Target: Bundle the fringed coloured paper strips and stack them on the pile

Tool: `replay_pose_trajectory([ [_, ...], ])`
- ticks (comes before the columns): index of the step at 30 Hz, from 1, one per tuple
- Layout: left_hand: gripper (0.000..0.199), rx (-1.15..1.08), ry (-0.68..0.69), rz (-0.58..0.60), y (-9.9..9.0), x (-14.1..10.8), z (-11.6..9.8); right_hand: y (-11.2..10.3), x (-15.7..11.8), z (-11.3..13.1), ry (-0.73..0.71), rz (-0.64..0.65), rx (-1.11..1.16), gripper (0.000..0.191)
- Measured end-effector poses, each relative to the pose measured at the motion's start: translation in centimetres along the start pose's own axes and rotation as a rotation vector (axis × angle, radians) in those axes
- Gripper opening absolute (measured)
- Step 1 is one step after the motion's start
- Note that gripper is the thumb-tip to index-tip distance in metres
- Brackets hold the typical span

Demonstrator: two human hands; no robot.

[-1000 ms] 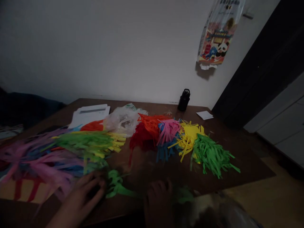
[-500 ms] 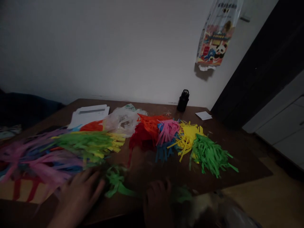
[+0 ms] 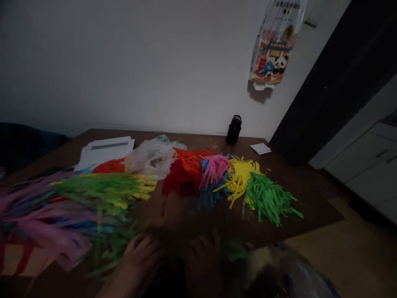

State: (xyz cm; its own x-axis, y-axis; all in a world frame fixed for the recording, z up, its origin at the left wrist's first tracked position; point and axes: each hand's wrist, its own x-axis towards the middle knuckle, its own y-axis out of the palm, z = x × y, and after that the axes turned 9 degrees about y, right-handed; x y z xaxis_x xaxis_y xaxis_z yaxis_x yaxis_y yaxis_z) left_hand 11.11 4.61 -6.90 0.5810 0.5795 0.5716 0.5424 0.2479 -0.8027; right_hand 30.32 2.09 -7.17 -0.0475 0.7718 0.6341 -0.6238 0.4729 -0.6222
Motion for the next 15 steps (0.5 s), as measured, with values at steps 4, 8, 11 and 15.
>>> replay_pose_trajectory([
  [4,0.030,-0.008,0.008,-0.017,0.5,-1.4,0.3,-0.1,0.1,0.2,-0.045,0.023,-0.024,0.029],
  [8,0.032,0.026,0.022,-0.035,-0.4,-2.0,0.7,0.1,0.1,0.0,-0.136,0.100,-0.043,0.023],
  [11,0.019,0.056,0.049,0.101,-1.6,-2.4,1.6,0.2,0.0,-0.4,-0.167,0.168,-0.049,0.020],
  [15,0.017,0.102,0.040,0.089,-2.9,-3.2,2.5,0.2,-0.1,-0.6,-0.106,0.177,-0.062,0.021],
])
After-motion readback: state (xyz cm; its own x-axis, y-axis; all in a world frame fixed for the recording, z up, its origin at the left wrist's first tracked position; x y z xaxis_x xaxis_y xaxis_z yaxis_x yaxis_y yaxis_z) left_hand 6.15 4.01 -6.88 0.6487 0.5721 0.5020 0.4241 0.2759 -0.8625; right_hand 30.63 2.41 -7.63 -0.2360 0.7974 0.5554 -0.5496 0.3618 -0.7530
